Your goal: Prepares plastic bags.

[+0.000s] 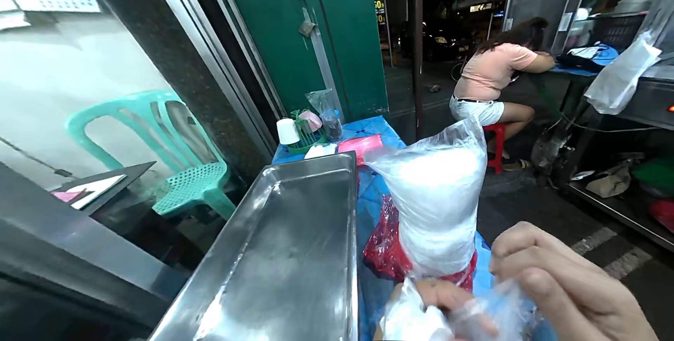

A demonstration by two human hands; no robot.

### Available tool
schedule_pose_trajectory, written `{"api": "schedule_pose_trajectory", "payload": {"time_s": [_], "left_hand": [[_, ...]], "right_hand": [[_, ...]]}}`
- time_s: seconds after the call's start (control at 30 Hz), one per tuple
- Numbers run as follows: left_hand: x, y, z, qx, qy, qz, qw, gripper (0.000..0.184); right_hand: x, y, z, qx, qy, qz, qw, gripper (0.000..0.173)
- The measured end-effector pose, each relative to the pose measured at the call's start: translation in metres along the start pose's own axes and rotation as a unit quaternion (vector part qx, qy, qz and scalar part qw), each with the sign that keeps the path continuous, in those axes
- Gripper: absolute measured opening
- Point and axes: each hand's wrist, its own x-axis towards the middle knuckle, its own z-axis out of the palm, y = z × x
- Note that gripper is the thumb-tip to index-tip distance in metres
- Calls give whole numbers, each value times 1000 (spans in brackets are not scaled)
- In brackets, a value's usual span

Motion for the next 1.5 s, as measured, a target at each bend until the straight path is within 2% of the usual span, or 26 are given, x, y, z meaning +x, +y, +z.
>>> {"api": "schedule_pose_trajectory", "payload": {"time_s": [0.03, 0.1, 0.17, 0.23, 0.27, 0.3, 0.33, 0.4, 0.47, 0.5, 0.57, 0.63, 0.7, 0.83, 0.97, 1.2, 1.27, 1.33, 1.4, 1.5], "left_hand": [[0, -2, -5, -3, -34, 6, 999, 22], [4, -5, -18, -24, -108, 19, 994, 38], [9, -4, -33, -89, -151, 50, 983, 44], [20, 11, -46, -104, -147, 93, 979, 52], [25, 25, -49, -90, -114, 97, 985, 52], [32, 39, -49, -53, -52, 92, 993, 49], [41, 53, -48, -3, 23, 79, 997, 43], [70, 72, -51, 119, 156, 28, 980, 33], [98, 70, -61, 148, 205, -28, 967, 29], [107, 64, -65, 142, 213, -58, 965, 28], [112, 47, -71, 131, 215, -106, 962, 28], [106, 40, -67, 98, 217, -124, 963, 29], [98, 33, -64, 64, 212, -125, 967, 30], [89, 23, -63, 13, 219, -152, 964, 27], [82, 18, -58, 41, 249, -170, 953, 26], [63, 12, -48, 6, 262, -191, 946, 30], [63, 6, -52, 19, 259, -203, 944, 30], [61, -2, -55, 13, 256, -200, 946, 31], [53, 1, -44, -22, 264, -187, 946, 35], [35, 7, -23, -86, 273, -141, 948, 40]], "right_hand": [[1, 0, -1, 131, -2, 21, 991, 38], [3, -1, -6, 361, -33, 85, 928, 41], [11, -1, -21, 434, -83, 123, 889, 42], [32, 4, -39, 455, -165, 102, 869, 31], [48, 5, -45, 451, -205, 88, 864, 26], [65, 4, -48, 428, -211, 87, 874, 24], [85, 2, -50, 386, -189, 93, 898, 22], [127, 4, -52, 277, -120, 140, 943, 20], [164, 15, -52, 139, -106, 217, 960, 18], [173, 24, -51, 68, -136, 258, 954, 16], [175, 37, -45, -40, -210, 338, 917, 13], [166, 43, -42, -59, -250, 391, 884, 12], [154, 48, -42, -30, -257, 429, 866, 11], [132, 51, -43, 14, -210, 459, 863, 15], [111, 45, -38, 35, -143, 454, 879, 17], [75, 44, -14, 76, -10, 410, 909, 24], [70, 52, -11, 65, 1, 388, 920, 27], [66, 59, -10, 77, 19, 374, 924, 23], [60, 59, -6, 122, 83, 375, 915, 16], [43, 49, 14, 246, 244, 357, 867, 23]]}}
